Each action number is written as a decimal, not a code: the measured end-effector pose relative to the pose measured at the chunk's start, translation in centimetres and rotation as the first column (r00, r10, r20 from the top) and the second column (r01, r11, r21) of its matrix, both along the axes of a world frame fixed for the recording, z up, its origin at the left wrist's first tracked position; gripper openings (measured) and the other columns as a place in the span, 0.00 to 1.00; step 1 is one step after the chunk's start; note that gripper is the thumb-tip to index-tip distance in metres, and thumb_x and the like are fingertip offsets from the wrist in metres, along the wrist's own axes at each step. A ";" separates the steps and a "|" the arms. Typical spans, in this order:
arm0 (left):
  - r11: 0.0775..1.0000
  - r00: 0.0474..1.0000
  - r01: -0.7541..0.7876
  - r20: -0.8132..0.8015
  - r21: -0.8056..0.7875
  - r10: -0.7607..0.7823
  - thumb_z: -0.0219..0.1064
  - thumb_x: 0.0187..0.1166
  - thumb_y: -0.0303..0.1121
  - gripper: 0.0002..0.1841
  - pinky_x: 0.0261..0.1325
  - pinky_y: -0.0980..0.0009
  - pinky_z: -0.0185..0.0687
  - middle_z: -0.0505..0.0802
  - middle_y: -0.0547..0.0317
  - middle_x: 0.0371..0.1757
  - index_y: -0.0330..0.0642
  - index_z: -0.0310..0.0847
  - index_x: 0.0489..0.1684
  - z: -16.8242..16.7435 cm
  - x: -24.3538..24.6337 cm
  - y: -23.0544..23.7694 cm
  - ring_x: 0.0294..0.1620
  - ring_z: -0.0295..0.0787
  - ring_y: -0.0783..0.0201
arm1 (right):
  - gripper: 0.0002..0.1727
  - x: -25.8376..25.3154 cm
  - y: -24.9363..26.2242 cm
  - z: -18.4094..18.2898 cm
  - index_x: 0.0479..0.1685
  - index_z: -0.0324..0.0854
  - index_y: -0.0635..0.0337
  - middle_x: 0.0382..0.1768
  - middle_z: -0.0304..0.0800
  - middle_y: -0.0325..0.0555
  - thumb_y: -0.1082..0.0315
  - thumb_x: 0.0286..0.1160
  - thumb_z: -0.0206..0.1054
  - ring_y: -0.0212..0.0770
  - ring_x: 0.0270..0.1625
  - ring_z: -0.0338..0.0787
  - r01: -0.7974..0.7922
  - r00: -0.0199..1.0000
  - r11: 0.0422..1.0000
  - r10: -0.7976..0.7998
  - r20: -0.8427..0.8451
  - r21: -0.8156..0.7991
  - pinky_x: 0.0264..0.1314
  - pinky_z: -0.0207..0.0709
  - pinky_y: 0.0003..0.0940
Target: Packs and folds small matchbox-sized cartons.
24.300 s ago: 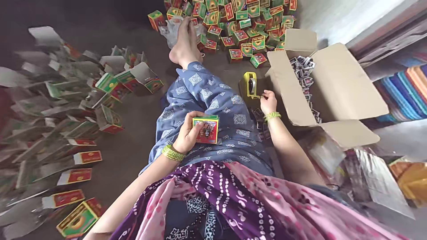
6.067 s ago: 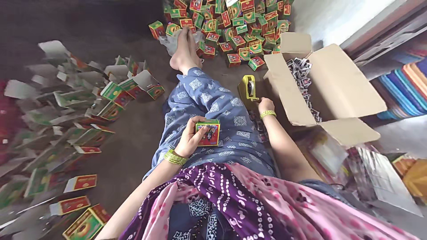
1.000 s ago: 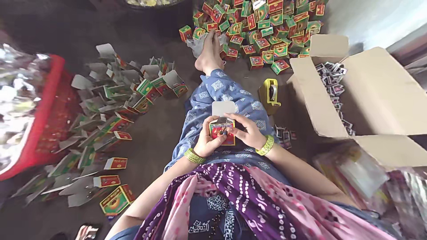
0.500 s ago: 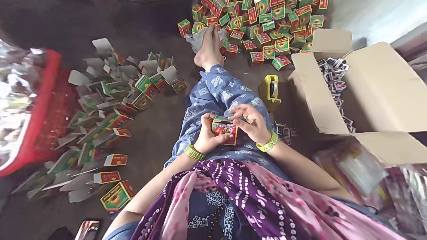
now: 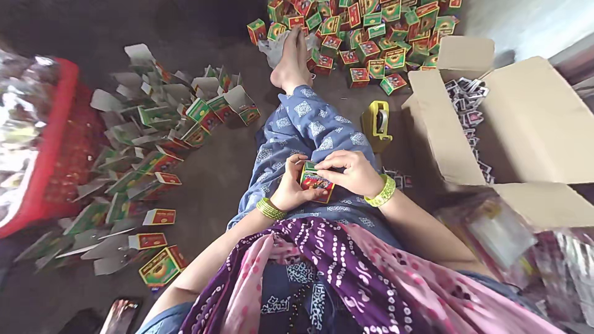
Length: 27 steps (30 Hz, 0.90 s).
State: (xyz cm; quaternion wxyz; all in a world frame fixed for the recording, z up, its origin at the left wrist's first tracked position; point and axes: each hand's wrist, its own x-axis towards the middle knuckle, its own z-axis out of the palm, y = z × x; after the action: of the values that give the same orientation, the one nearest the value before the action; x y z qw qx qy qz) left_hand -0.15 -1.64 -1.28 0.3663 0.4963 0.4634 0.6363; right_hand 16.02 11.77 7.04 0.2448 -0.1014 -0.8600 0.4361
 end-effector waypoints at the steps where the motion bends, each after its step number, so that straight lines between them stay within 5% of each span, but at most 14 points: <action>1: 1.000 1.000 0.003 0.005 -0.003 -0.003 0.90 0.50 0.30 0.53 0.64 0.56 0.91 0.90 0.48 0.59 0.36 0.52 0.76 0.0 0.0 0.0 0.58 0.93 0.57 | 0.07 0.0 0.1 0.0 0.43 0.95 0.58 0.45 0.96 0.40 0.68 0.76 0.73 0.29 0.51 0.93 -0.021 1.000 1.000 0.021 0.014 0.008 0.58 0.89 0.29; 5: 1.000 1.000 0.014 0.026 -0.001 -0.014 0.90 0.50 0.29 0.52 0.64 0.55 0.91 0.90 0.48 0.58 0.36 0.54 0.76 -0.2 -0.1 0.1 0.57 0.93 0.56 | 0.11 0.1 0.2 -0.2 0.43 0.94 0.58 0.48 0.94 0.42 0.70 0.78 0.64 0.31 0.54 0.91 -0.054 0.998 0.998 0.053 0.036 0.039 0.59 0.87 0.31; 10: 1.000 0.999 -0.018 0.027 0.001 0.018 0.89 0.54 0.30 0.48 0.62 0.59 0.92 0.91 0.50 0.57 0.36 0.57 0.74 -0.2 -0.1 -0.1 0.55 0.93 0.60 | 0.17 0.4 -0.7 -0.8 0.56 0.94 0.56 0.52 0.91 0.45 0.69 0.81 0.58 0.38 0.60 0.87 -0.092 0.995 0.970 0.081 0.056 0.225 0.66 0.81 0.35; 14: 0.997 0.992 -0.071 0.098 -0.042 0.075 0.87 0.58 0.30 0.42 0.59 0.58 0.93 0.91 0.52 0.54 0.37 0.61 0.71 0.0 -0.1 0.0 0.53 0.94 0.60 | 0.19 1.0 -1.7 -1.9 0.69 0.86 0.60 0.66 0.92 0.48 0.71 0.88 0.55 0.43 0.74 0.87 -0.011 1.000 0.913 0.004 0.017 0.408 0.85 0.73 0.45; 16: 0.997 0.994 -0.064 0.086 -0.048 0.068 0.86 0.61 0.30 0.38 0.59 0.58 0.93 0.91 0.52 0.55 0.37 0.64 0.69 0.0 -0.1 0.0 0.53 0.93 0.59 | 0.20 1.4 -1.7 -2.0 0.74 0.81 0.64 0.69 0.90 0.46 0.70 0.90 0.54 0.41 0.76 0.85 -0.021 0.999 0.954 0.008 0.043 0.301 0.87 0.72 0.43; 19: 1.000 1.000 -0.017 0.023 -0.016 0.017 0.81 0.70 0.31 0.31 0.59 0.58 0.93 0.91 0.50 0.57 0.34 0.68 0.68 0.0 0.0 0.1 0.54 0.93 0.59 | 0.21 2.2 0.0 -1.7 0.74 0.79 0.68 0.66 0.92 0.48 0.69 0.86 0.60 0.39 0.70 0.89 -0.027 0.999 0.999 0.028 0.045 -0.016 0.77 0.82 0.42; 21: 0.999 0.999 -0.001 0.039 -0.051 0.003 0.76 0.75 0.31 0.27 0.58 0.59 0.94 0.92 0.50 0.57 0.34 0.67 0.69 0.4 -0.1 0.1 0.53 0.94 0.59 | 0.21 3.3 2.6 -1.9 0.71 0.82 0.63 0.64 0.92 0.46 0.65 0.83 0.65 0.37 0.65 0.91 0.185 0.981 0.979 -0.178 0.077 -0.089 0.71 0.86 0.42; 24: 0.995 0.996 -0.005 0.086 -0.096 0.014 0.61 0.82 0.28 0.18 0.54 0.62 0.93 0.91 0.54 0.55 0.34 0.67 0.68 0.7 -0.1 0.0 0.50 0.93 0.63 | 0.16 5.5 9.0 -4.0 0.63 0.86 0.62 0.58 0.93 0.50 0.63 0.84 0.65 0.41 0.60 0.92 0.685 0.721 0.729 -0.677 0.145 0.001 0.67 0.85 0.42; 27: 0.998 0.996 -0.007 0.089 -0.054 0.012 0.48 0.84 0.28 0.16 0.56 0.66 0.90 0.88 0.57 0.57 0.33 0.68 0.66 0.4 -0.3 0.3 0.53 0.90 0.68 | 0.23 8.0 15.4 -6.5 0.76 0.75 0.65 0.65 0.89 0.59 0.66 0.84 0.62 0.55 0.68 0.88 0.872 0.406 0.475 -0.836 0.369 0.116 0.74 0.77 0.56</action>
State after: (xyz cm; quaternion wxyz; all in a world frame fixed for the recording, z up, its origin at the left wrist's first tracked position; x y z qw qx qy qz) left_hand -0.47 -1.32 -0.92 0.3969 0.4548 0.4660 0.6469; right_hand 23.98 27.15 0.58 0.2578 -0.6189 -0.6944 0.2615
